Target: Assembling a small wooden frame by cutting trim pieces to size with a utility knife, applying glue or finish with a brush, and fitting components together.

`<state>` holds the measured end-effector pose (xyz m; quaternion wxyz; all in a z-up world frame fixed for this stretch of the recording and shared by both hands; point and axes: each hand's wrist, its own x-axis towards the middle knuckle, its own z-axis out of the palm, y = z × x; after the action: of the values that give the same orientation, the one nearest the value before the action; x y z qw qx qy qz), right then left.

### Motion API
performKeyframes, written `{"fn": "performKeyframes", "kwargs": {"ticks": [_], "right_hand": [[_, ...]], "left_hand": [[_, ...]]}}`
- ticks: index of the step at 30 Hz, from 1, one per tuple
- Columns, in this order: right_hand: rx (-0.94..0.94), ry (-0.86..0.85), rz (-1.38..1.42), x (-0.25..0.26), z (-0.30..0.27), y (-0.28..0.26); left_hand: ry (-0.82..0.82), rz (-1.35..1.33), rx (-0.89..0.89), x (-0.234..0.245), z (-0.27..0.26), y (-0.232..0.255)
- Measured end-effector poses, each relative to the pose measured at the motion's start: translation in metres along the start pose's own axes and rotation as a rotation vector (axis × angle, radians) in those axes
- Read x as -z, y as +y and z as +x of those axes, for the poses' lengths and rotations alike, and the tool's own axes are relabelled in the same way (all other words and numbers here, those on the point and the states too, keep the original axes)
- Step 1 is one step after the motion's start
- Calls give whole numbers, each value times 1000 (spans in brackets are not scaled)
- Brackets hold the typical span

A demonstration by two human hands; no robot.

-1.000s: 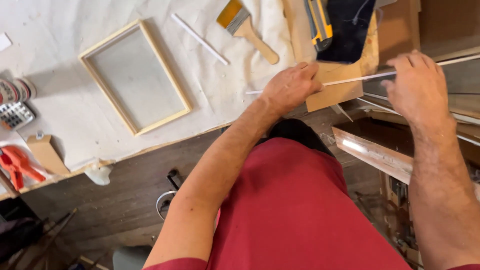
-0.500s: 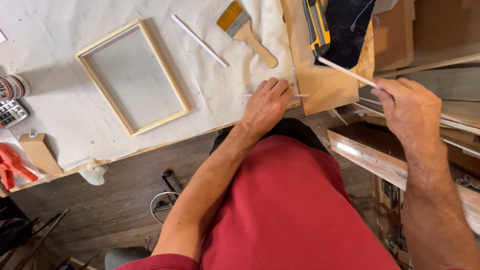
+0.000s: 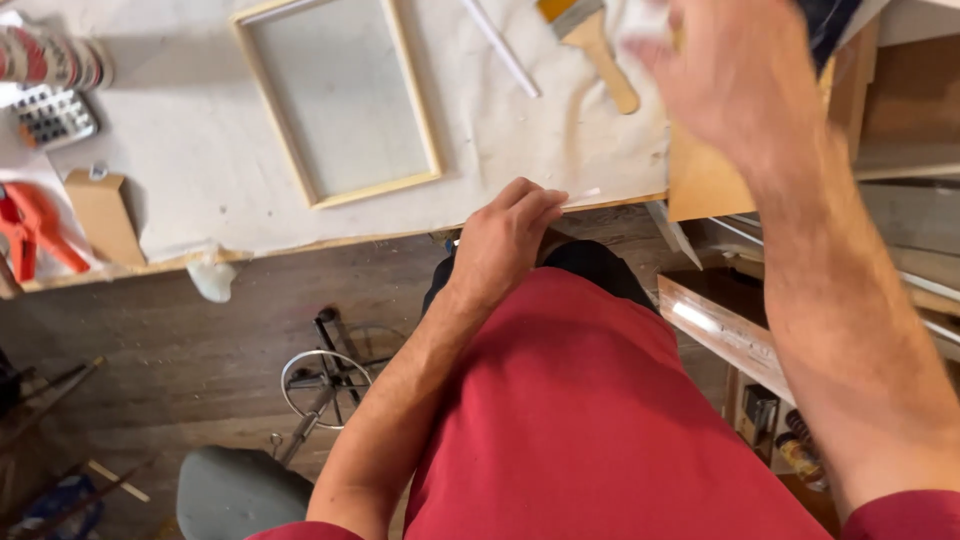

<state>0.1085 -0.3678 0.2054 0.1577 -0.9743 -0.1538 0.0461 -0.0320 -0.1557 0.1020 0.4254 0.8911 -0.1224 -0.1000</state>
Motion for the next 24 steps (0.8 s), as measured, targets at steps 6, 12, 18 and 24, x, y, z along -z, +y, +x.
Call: {"fn": "performKeyframes", "kwargs": {"ticks": [6,12,18,24], "right_hand": [[107,-334,519,-62,-62,-65],[-106,-154,718,-122,-91,-99],[-229,-83,759,-128,-91,-116],[-270,-62,762,-130,-87,-140]], "left_hand": [[164,131,-4,49,-34,-28],[144,169,-13,92,-69,-52],[209,-26,125,125,-105,-105],[343,-383,277,146,-121,-128]]}}
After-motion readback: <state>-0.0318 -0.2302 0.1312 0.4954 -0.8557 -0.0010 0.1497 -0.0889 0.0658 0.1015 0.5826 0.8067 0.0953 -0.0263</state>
